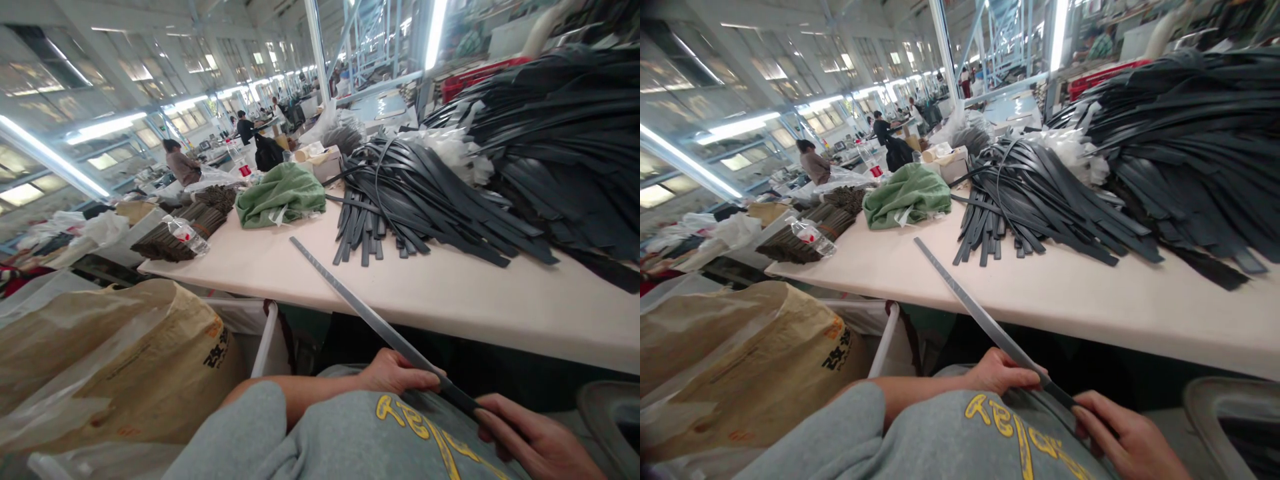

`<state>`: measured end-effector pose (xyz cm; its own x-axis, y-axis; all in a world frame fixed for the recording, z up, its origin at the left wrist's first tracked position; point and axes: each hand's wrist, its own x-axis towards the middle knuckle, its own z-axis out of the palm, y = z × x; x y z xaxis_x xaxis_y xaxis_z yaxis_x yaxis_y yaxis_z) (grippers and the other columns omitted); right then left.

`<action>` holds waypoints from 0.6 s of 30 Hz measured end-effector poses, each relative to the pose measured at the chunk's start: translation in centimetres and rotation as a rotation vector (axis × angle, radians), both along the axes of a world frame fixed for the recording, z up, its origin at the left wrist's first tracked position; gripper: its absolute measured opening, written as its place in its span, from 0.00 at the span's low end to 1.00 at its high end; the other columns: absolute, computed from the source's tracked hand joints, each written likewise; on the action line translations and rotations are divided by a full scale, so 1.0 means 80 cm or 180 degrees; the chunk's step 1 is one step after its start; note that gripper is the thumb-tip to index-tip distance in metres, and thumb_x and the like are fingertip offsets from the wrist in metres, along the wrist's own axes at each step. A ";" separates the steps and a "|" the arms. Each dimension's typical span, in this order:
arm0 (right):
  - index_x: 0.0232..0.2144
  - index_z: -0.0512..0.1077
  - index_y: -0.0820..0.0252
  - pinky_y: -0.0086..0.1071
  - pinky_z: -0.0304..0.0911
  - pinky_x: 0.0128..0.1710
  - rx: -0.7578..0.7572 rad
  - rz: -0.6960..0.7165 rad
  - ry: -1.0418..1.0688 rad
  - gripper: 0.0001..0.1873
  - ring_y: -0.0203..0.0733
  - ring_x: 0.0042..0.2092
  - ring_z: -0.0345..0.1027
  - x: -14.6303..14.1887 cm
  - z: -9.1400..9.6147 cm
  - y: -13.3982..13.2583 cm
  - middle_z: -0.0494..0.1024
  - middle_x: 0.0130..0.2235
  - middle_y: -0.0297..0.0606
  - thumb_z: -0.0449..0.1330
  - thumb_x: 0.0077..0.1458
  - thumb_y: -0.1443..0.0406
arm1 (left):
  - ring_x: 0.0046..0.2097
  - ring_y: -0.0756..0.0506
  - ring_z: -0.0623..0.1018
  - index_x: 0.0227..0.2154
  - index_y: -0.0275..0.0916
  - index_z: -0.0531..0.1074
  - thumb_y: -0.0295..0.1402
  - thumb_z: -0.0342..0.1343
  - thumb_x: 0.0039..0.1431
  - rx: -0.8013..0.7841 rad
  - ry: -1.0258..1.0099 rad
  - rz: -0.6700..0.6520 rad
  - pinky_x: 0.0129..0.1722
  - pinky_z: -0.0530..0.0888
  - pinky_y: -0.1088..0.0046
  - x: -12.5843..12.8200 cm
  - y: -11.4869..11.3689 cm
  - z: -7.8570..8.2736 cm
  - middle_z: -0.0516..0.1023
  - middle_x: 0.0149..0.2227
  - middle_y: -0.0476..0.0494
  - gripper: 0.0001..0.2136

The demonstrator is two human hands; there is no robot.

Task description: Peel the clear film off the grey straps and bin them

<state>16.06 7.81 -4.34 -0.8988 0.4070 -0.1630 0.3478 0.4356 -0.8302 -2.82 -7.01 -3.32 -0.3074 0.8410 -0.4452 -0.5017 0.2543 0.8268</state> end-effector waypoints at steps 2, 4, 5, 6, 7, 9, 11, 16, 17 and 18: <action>0.30 0.76 0.54 0.29 0.67 0.24 -0.0128 0.0168 0.0018 0.18 0.42 0.26 0.72 -0.024 0.012 -0.010 0.78 0.25 0.36 0.54 0.57 0.50 | 0.42 0.39 0.80 0.38 0.35 0.82 0.48 0.72 0.35 0.0109 0.0066 -0.0113 0.51 0.72 0.60 0.002 0.002 0.005 0.83 0.35 0.39 0.27; 0.32 0.76 0.54 0.29 0.67 0.25 -0.0099 0.0142 0.0115 0.17 0.43 0.27 0.72 -0.042 0.022 -0.016 0.78 0.26 0.36 0.54 0.57 0.50 | 0.42 0.39 0.80 0.39 0.35 0.82 0.48 0.71 0.36 0.0179 0.0137 -0.0161 0.51 0.72 0.61 0.001 0.002 0.008 0.83 0.36 0.39 0.27; 0.32 0.76 0.54 0.29 0.67 0.25 -0.0077 0.0150 0.0152 0.17 0.42 0.27 0.72 -0.047 0.025 -0.017 0.78 0.26 0.35 0.54 0.58 0.51 | 0.42 0.39 0.80 0.39 0.35 0.82 0.48 0.71 0.37 0.0204 0.0161 -0.0180 0.50 0.72 0.61 0.000 0.002 0.008 0.83 0.36 0.40 0.27; 0.31 0.76 0.54 0.30 0.66 0.26 -0.0058 0.0164 0.0173 0.17 0.42 0.27 0.71 -0.051 0.028 -0.018 0.78 0.25 0.35 0.54 0.58 0.51 | 0.42 0.39 0.79 0.39 0.35 0.82 0.48 0.71 0.37 0.0223 0.0184 -0.0203 0.50 0.72 0.61 -0.001 0.002 0.008 0.83 0.36 0.40 0.27; 0.31 0.75 0.54 0.30 0.66 0.27 -0.0035 0.0184 0.0180 0.17 0.42 0.26 0.71 -0.053 0.030 -0.019 0.78 0.25 0.35 0.54 0.59 0.52 | 0.42 0.39 0.79 0.39 0.35 0.82 0.48 0.71 0.38 0.0230 0.0210 -0.0216 0.50 0.72 0.62 -0.002 0.002 0.007 0.83 0.36 0.40 0.26; 0.30 0.75 0.54 0.31 0.65 0.28 0.0036 0.0187 0.0188 0.16 0.41 0.27 0.70 -0.055 0.036 -0.020 0.77 0.25 0.34 0.53 0.60 0.53 | 0.42 0.39 0.79 0.37 0.34 0.82 0.49 0.70 0.38 0.0221 0.0240 -0.0163 0.50 0.72 0.62 -0.001 0.005 0.004 0.83 0.35 0.40 0.26; 0.28 0.74 0.55 0.31 0.63 0.28 0.0129 0.0137 0.0245 0.16 0.40 0.27 0.69 -0.058 0.043 -0.022 0.76 0.25 0.34 0.52 0.61 0.55 | 0.44 0.39 0.79 0.38 0.34 0.82 0.47 0.71 0.37 0.0197 0.0208 0.0016 0.50 0.72 0.62 0.001 0.007 0.004 0.83 0.36 0.39 0.25; 0.28 0.71 0.57 0.31 0.63 0.29 -0.0040 -0.0051 0.0206 0.16 0.38 0.25 0.69 -0.056 0.054 -0.018 0.76 0.25 0.34 0.53 0.61 0.55 | 0.43 0.42 0.80 0.45 0.39 0.78 0.42 0.72 0.41 0.0318 -0.0357 0.0812 0.43 0.74 0.68 -0.012 0.007 0.022 0.82 0.44 0.37 0.26; 0.29 0.72 0.58 0.31 0.63 0.28 -0.0158 -0.0147 0.0188 0.15 0.37 0.25 0.69 -0.052 0.055 -0.017 0.76 0.25 0.34 0.53 0.61 0.55 | 0.42 0.44 0.81 0.44 0.38 0.78 0.42 0.70 0.44 0.0374 -0.0449 0.1045 0.41 0.75 0.69 -0.019 0.007 0.027 0.82 0.43 0.38 0.23; 0.32 0.72 0.58 0.31 0.64 0.28 -0.0296 -0.0253 0.0190 0.14 0.37 0.25 0.69 -0.046 0.055 -0.016 0.76 0.26 0.34 0.53 0.60 0.56 | 0.40 0.45 0.81 0.41 0.37 0.78 0.42 0.69 0.47 0.0411 -0.0495 0.1258 0.40 0.75 0.71 -0.027 0.007 0.032 0.83 0.41 0.39 0.20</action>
<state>12.35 6.51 0.08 -0.8736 0.4628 -0.1506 0.3269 0.3288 -0.8860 -4.98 -6.41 -0.75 -0.5541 0.7240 -0.4107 -0.6606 -0.0823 0.7462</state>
